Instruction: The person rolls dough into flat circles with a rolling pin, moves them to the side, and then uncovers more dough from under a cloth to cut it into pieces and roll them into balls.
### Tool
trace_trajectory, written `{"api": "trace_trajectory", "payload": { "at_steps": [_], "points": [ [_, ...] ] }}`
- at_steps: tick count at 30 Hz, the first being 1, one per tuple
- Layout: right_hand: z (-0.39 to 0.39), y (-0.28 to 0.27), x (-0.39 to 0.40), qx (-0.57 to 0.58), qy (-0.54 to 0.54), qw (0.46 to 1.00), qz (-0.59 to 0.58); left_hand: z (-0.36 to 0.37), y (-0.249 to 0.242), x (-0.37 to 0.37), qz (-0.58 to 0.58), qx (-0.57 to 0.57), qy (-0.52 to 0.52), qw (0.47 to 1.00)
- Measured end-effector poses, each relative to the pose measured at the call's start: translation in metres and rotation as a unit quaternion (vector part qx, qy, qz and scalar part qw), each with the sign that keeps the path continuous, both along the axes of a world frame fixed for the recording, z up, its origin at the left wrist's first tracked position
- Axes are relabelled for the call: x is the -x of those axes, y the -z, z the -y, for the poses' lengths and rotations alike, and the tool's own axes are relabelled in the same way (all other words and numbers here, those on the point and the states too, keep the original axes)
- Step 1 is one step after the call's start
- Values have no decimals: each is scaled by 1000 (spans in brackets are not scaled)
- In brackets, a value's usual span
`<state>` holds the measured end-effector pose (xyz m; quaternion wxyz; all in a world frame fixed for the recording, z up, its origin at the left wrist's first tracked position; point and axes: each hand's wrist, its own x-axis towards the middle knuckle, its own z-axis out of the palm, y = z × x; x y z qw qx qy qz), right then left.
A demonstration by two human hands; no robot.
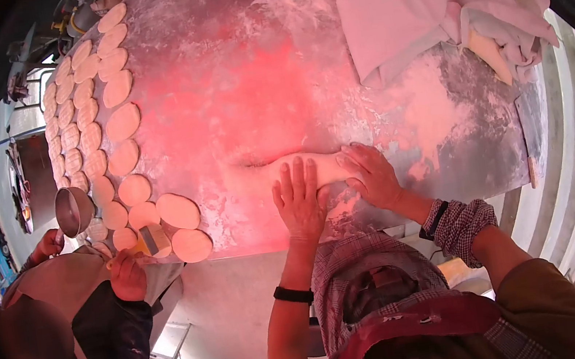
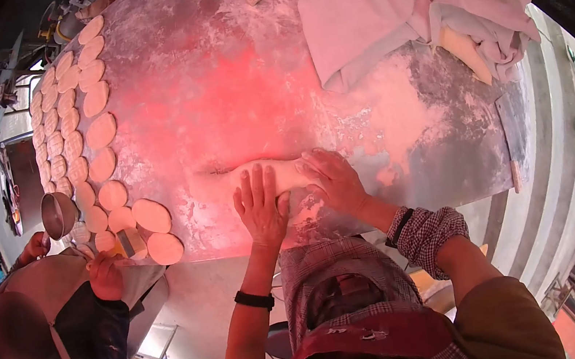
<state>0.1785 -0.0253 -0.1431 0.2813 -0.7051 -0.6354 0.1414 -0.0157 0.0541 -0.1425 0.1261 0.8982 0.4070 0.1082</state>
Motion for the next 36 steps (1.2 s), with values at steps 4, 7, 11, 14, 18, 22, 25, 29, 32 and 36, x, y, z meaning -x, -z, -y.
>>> {"api": "trace_trajectory", "payload": {
  "at_steps": [4, 7, 11, 14, 18, 22, 25, 29, 32, 36],
  "points": [
    [-27, -4, -13, 45, -45, 998, 28, 2, 13, 15, -17, -10, 20, 1000],
    [-84, 17, -34, 30, -25, 996, 82, -76, 3, -33, -13, 5, -15, 1000],
    [-108, 10, -18, -5, 119, 989, 86, -150, 19, -73, -69, -40, -89, 993],
    [-42, -30, 72, 20, -79, 996, -42, -162, 20, -72, -42, -46, -109, 992],
    [19, -1, 78, 97, -251, 959, 94, -134, 9, -53, 8, 67, -48, 997],
    [14, -10, -35, 8, 142, 989, -36, -67, -15, -13, 31, 2, -11, 999],
    [-12, -34, -59, -23, 224, 973, -56, -83, -48, -30, 14, 97, -41, 994],
    [-93, -22, -19, -37, 116, 991, -52, -86, -18, -58, 48, 58, -4, 997],
    [-47, -1, 12, -52, 67, 996, -38, -25, -20, -33, 14, 2, 55, 998],
    [22, -7, 12, -6, 3, 1000, -9, 26, -25, -6, -33, 34, 83, 995]
  ]
}}
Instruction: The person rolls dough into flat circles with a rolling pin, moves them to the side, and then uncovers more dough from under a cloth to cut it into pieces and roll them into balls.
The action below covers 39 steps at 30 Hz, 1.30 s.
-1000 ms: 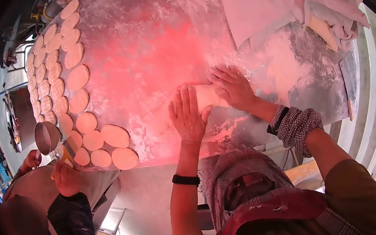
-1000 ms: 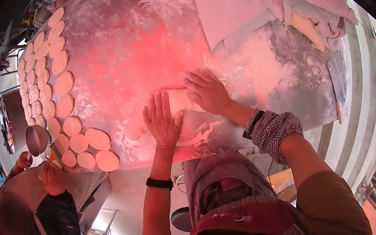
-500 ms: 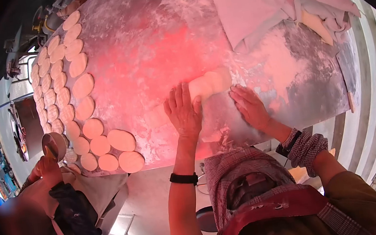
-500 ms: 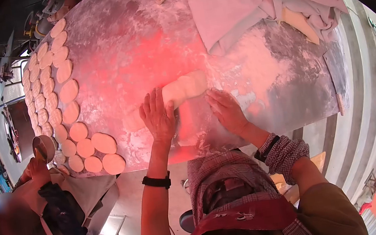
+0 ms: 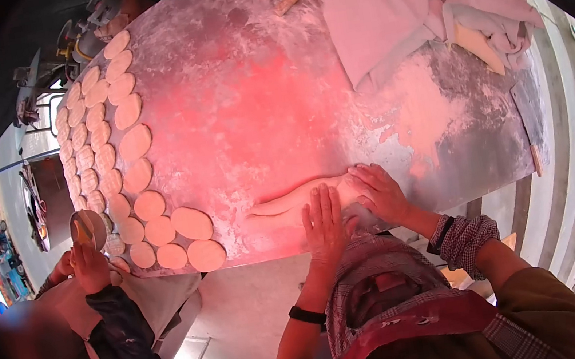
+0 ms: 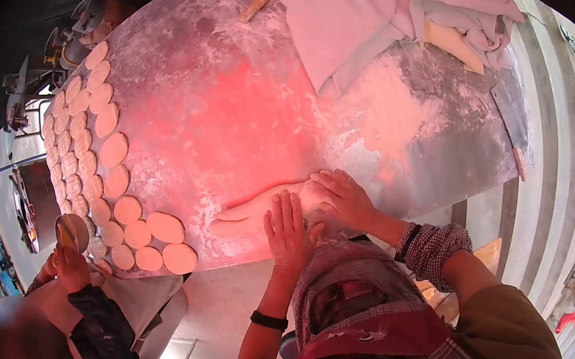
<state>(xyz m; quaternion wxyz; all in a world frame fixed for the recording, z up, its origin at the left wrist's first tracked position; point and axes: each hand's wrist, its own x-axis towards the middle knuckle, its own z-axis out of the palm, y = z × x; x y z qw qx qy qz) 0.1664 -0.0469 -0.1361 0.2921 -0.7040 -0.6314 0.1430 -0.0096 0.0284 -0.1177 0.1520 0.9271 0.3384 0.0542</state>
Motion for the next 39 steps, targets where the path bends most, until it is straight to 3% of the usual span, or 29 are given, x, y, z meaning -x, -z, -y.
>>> {"api": "trace_trajectory", "payload": {
  "at_steps": [2, 4, 5, 7, 8, 10, 11, 15, 17, 18, 20, 24, 27, 30, 31, 32, 33, 34, 36, 37, 38, 39],
  "points": [
    [-7, -1, -3, 42, -4, 999, 22, -4, -9, -10, -2, 15, -8, 1000],
    [-56, 9, -13, -24, 93, 995, -3, -46, -11, -51, -39, -7, -62, 997],
    [-68, 10, -9, -27, 92, 995, -4, -60, -11, -62, -39, -10, -64, 997],
    [-82, 8, -1, -2, 207, 949, -238, -80, -13, -73, -110, 83, -9, 990],
    [-79, 2, -4, -5, 205, 949, -237, -82, -15, -68, -108, 80, -11, 991],
    [-75, -10, -13, 96, 242, 790, -556, -85, -23, -56, 0, 145, -14, 989],
    [-76, -11, -12, 130, 256, 746, -601, -81, -27, -50, 44, 166, -22, 985],
    [-77, -11, 7, 116, 269, 712, -639, -54, -34, -49, 54, 60, -13, 997],
    [-75, 1, 14, 131, 324, 753, -558, -37, -25, -62, 61, -105, -5, 993],
    [-74, 2, 14, 129, 324, 752, -559, -34, -16, -62, 61, -106, -4, 992],
    [-68, 4, 6, 168, 325, 800, -475, -31, -1, -68, 1, -46, 6, 999],
    [-67, 6, 1, 157, 328, 832, -419, -30, 9, -71, 30, -63, 11, 998],
    [-69, 8, -9, 221, 282, 854, -378, -40, 13, -68, 47, -67, 16, 996],
    [-65, -4, -22, 244, 270, 809, -462, -48, 22, -69, 47, -50, 3, 998],
    [-66, -38, -27, 282, 225, 762, -538, -55, 28, -75, 47, -46, 2, 998],
    [-68, -72, -30, 315, 178, 705, -610, -67, 35, -83, -46, -15, -22, 999],
    [-70, -103, -31, 287, 0, 721, -631, -74, 41, -88, -139, 17, -47, 989],
    [-84, -125, -21, 229, -86, 828, -505, -77, 49, -87, -138, 19, -51, 989],
    [-115, -116, -25, 125, -12, 885, -449, -82, 54, -85, 43, -49, -28, 997],
    [-132, -102, -37, 117, -14, 887, -446, -82, 26, -78, 127, 7, -65, 990],
    [-141, -79, -42, 7, 32, 959, -280, -83, 9, -68, 123, 5, -63, 990],
    [-139, -57, -37, -99, 78, 987, -104, -82, -5, -54, 11, 13, -44, 999]
  ]
}}
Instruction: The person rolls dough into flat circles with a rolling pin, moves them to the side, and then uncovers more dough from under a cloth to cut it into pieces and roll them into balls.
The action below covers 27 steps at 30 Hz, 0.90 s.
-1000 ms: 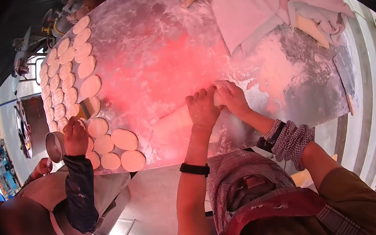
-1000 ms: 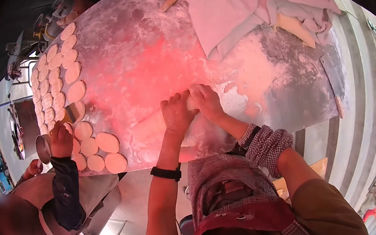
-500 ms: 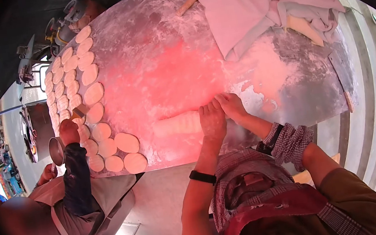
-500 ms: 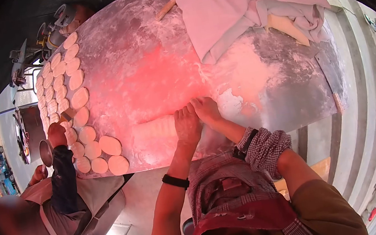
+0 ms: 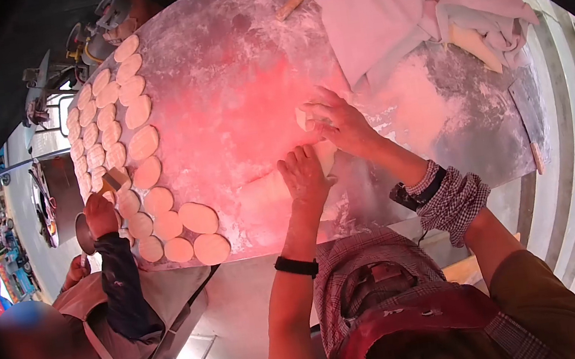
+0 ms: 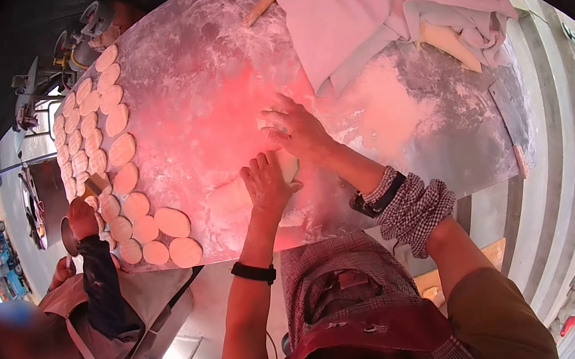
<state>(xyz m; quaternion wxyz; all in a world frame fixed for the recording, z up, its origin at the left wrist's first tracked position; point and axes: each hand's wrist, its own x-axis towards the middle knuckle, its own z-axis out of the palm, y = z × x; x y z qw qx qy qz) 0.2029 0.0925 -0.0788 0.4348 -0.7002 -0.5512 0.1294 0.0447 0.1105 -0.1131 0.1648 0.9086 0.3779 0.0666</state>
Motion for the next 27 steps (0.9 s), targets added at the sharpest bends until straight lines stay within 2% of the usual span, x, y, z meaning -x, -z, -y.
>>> {"api": "trace_trajectory", "payload": {
  "at_steps": [1, 3, 4, 5, 6, 7, 8, 9, 10, 11, 13, 17, 19, 21, 23, 24, 25, 26, 27],
  "points": [
    [8, 17, 8, -1, 1, 1000, -3, 0, -6, 8, -107, 9, 19, 994],
    [31, 32, 23, 130, 14, 982, -134, 6, -2, 13, -80, 22, 10, 997],
    [38, 33, 33, 281, 35, 936, -207, 10, -2, 13, -31, 35, 7, 999],
    [40, 35, 36, 280, 36, 937, -205, 10, -5, 12, 18, 45, 5, 999],
    [42, 40, 39, 297, 71, 885, -351, 12, -9, 10, 18, 45, 4, 999],
    [44, 43, 45, 309, 103, 809, -489, 17, -13, 10, 48, 25, -3, 999],
    [48, 44, 51, 313, 100, 808, -490, 23, -16, 11, 77, 5, -9, 997],
    [48, 45, 53, 299, 114, 832, -453, 26, -13, 10, 77, 4, -11, 997],
    [48, 47, 52, 284, 129, 855, -413, 29, -8, 7, 67, -43, -8, 997],
    [49, 49, 51, 285, 127, 856, -412, 32, -3, 6, 56, -88, -6, 995],
    [54, 55, 46, 310, 125, 875, -351, 34, 9, 6, 46, -86, 9, 995],
    [63, 37, 26, 333, 75, 878, -336, 29, 15, 4, 25, -59, 34, 997],
    [61, 12, 13, 326, 4, 832, -449, 17, 12, -3, 26, -41, 22, 999],
    [58, -25, 6, 338, -18, 814, -473, 10, 9, -8, 25, -17, 13, 999],
    [52, -43, 1, 259, -53, 757, -597, 1, 6, -13, 32, -25, -7, 999],
    [43, -36, -8, 236, -59, 816, -524, -1, -6, -11, 50, 28, -4, 998],
    [30, -18, -26, 245, -105, 888, -375, 3, -7, -2, 48, 30, -2, 998],
    [25, 1, -28, 116, -83, 985, -99, 3, -8, 9, 2, 19, -11, 1000],
    [20, 12, -27, -24, -50, 981, 188, 2, -9, 17, -44, 7, -20, 999]
  ]
}}
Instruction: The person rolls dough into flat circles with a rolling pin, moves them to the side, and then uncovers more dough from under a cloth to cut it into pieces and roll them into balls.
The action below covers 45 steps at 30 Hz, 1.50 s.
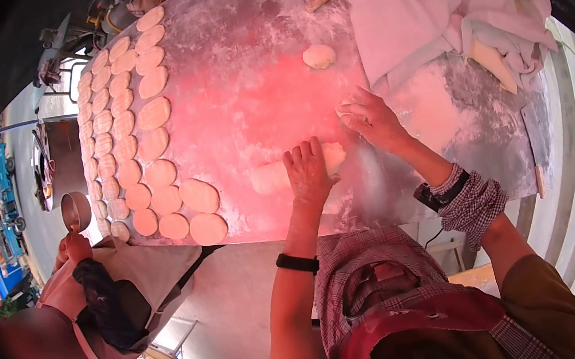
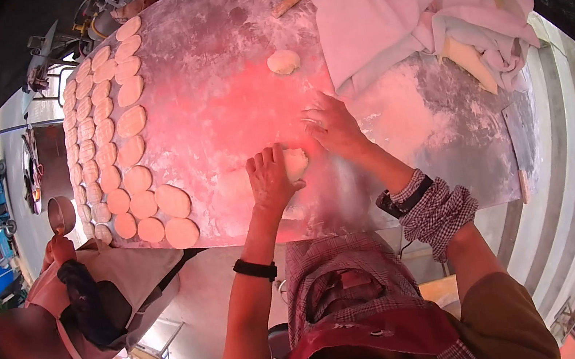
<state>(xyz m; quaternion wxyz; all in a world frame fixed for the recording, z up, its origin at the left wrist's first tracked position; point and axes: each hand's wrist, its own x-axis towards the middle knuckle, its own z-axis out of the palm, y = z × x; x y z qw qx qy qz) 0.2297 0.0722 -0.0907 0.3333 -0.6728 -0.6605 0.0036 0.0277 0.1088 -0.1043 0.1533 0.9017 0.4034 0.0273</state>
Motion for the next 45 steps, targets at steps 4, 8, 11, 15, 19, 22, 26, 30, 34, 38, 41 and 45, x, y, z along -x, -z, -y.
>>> {"api": "trace_trajectory", "payload": {
  "at_steps": [4, 8, 11, 15, 19, 22, 26, 30, 34, 38, 41, 45],
  "points": [
    [13, 17, 68, 32, 71, 955, -285, 7, 8, 3, 62, 44, -7, 997],
    [17, 32, 84, 352, 191, 756, -518, 22, -1, -1, 105, 62, -24, 992],
    [23, 38, 87, 307, 206, 798, -476, 32, 1, -5, 116, -27, -5, 993],
    [23, 23, 79, 323, 226, 827, -401, 34, 18, -11, 53, -98, 2, 994],
    [31, 9, 59, 341, 155, 802, -466, 27, 18, -12, 48, -100, 5, 994],
    [33, -33, 54, 391, 87, 706, -584, 13, 19, -16, 40, -80, -21, 996],
    [5, -66, 82, 316, -121, 803, -490, -1, 26, -20, 87, -38, -28, 995],
    [5, -6, 32, 177, 11, 953, -246, 37, -5, 23, -7, 100, 20, 995],
    [74, 60, -5, 225, 161, 959, -62, 117, -2, 59, -15, 38, 91, 995],
    [89, 67, 9, 236, -98, 965, 65, 77, 9, 36, 17, -8, 137, 990],
    [72, 57, 0, 176, 118, 977, 25, 32, 7, -1, 16, 22, 53, 998],
    [63, 23, 49, 175, 175, 880, -406, 32, 8, 15, -40, 16, 30, 999]
  ]
}}
